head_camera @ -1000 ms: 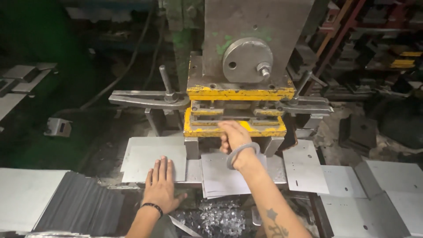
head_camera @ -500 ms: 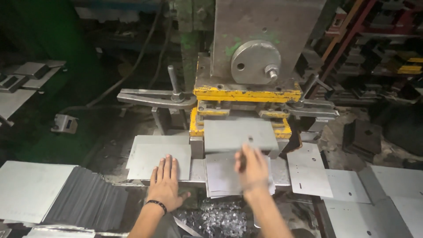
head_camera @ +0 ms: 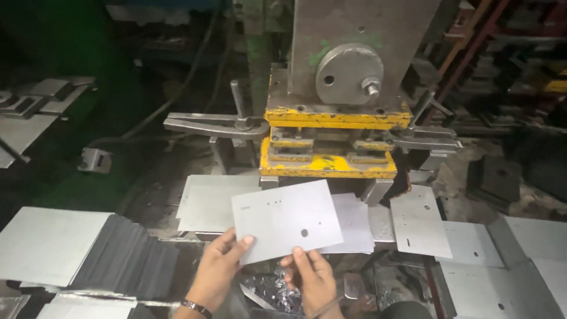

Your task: Feeding rectangular metal sheets into an industrial stamping press to punch holes and stacking the finished parts.

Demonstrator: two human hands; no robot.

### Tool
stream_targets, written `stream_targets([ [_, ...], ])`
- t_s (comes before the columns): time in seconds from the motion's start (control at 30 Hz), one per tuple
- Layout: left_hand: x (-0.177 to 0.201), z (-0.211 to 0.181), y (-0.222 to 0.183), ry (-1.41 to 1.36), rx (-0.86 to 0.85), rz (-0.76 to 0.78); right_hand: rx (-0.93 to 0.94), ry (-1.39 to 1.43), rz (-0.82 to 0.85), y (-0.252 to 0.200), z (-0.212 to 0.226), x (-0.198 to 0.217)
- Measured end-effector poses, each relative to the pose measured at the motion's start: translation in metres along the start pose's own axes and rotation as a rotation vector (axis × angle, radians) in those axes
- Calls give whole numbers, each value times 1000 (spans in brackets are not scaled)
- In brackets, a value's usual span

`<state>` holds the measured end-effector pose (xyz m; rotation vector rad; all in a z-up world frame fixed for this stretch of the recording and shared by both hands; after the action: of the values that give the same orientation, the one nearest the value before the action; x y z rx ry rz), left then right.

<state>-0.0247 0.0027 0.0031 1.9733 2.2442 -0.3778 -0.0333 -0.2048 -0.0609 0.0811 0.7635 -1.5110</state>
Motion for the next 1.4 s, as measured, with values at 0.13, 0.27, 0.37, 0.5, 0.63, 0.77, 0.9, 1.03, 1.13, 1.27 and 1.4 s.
stream_targets([
  [0.13,18,-6,-6,14,-89,-37,-91,-50,32,-3,-3,-10],
  [0.27,36,-3,-4,-40,-158,-26,-68,-40,37,9,-14,12],
  [0.37,39,-7,2,-46,-128,-162,-105,-64,32,6,-9,28],
  [0.5,96,10,34,-35,-149,-320,-190,-111,-17,4,-11,68],
  [0.63,116,-21,55,137,-283,-479,-257,-73,-138,12,-24,124],
  [0.77,134,-11,80,469,-353,-537,-316,17,-239,22,-37,160],
  [0.9,154,14,106,556,-321,-572,-308,72,-266,14,-23,157],
  [1.03,152,22,108,1078,-409,-562,28,144,-519,-5,30,152],
  [1.13,122,4,89,1404,-654,-487,317,197,-717,0,67,174],
  [1.27,62,-20,58,1388,-855,-316,720,-488,-1275,15,116,234],
  [1.4,1,-32,15,1307,-981,-178,442,-705,-1436,38,154,300],
])
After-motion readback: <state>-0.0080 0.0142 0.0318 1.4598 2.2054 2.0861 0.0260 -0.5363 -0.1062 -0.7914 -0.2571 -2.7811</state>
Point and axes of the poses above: each hand's wrist, its own y-axis towards the middle knuckle, its own x-axis out of the back of the hand, z = x × y, the point moved 2 cm from there along y, towards the middle knuckle, and after that the axes turned 15 degrees about -x, right-handed, at the moved point
